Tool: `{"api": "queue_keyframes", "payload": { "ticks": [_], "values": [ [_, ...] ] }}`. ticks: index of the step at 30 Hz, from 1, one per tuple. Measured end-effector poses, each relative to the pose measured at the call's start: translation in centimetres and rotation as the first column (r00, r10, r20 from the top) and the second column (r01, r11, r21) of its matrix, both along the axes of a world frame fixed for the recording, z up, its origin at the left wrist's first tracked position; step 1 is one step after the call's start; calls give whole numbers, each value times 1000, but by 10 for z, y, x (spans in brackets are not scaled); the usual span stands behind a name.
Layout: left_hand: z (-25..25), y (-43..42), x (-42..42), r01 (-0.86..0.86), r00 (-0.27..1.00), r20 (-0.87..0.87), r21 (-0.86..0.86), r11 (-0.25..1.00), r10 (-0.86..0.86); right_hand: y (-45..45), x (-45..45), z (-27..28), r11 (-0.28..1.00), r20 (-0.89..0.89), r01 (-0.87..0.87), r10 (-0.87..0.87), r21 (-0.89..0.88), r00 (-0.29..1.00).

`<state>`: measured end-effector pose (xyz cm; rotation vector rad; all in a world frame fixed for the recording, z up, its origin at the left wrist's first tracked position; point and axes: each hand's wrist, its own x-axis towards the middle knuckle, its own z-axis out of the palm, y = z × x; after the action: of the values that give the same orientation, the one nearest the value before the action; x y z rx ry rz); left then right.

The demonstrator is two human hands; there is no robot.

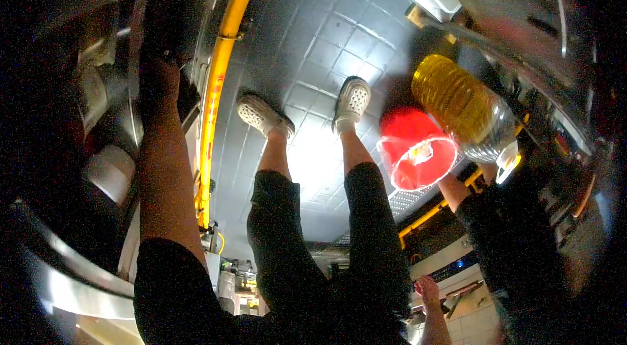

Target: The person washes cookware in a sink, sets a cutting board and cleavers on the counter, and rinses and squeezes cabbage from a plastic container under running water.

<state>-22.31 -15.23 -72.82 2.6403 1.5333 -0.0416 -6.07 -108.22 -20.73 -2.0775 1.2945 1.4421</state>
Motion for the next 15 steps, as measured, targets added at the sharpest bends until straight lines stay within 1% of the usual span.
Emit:
{"api": "queue_keyframes", "payload": {
  "ticks": [1,2,3,4,5,6,8,9,10,11,12,13,14,15],
  "values": [
    [9,-6,6,14,994,-110,32,999,-10,-5,-3,-3,999,-8,-21,21,45,1000],
    [23,-13,16,34,975,-219,63,997,-20,1,-1,-2,999,11,-10,10,37,1000],
    [16,-24,13,85,887,-461,84,993,-37,12,-2,-2,999,31,3,-4,34,1000],
    [42,-38,32,14,855,-518,64,998,21,25,-2,-3,999,53,17,-19,37,998],
    [70,-51,52,-55,813,-578,47,997,72,45,5,1,995,2,-96,96,27,995],
    [123,-71,78,-235,855,-480,-24,972,195,42,6,-2,994,27,-98,96,57,995],
    [81,-110,56,-266,901,-355,7,964,251,-19,-2,-14,985,103,64,-81,157,991],
    [165,-147,91,-253,898,-356,68,965,261,-50,-3,-24,951,105,186,-217,246,971],
    [165,-174,89,-380,913,-204,-111,918,353,-33,7,-23,862,70,444,-473,246,879],
    [165,-200,86,-478,875,-67,-281,832,480,-52,11,-32,690,-139,574,-579,441,803],
    [243,-221,109,-529,780,61,-468,708,623,-73,20,-44,460,-367,688,-606,562,706],
    [244,-253,96,-354,870,246,-290,889,427,-45,32,-38,741,-81,533,-552,408,830],
    [290,-275,94,-315,892,190,-393,864,411,-9,33,-23,917,198,364,-391,163,899],
    [337,-296,93,-277,912,137,-492,826,388,28,44,-4,940,192,264,-306,218,932]
  ]
}}
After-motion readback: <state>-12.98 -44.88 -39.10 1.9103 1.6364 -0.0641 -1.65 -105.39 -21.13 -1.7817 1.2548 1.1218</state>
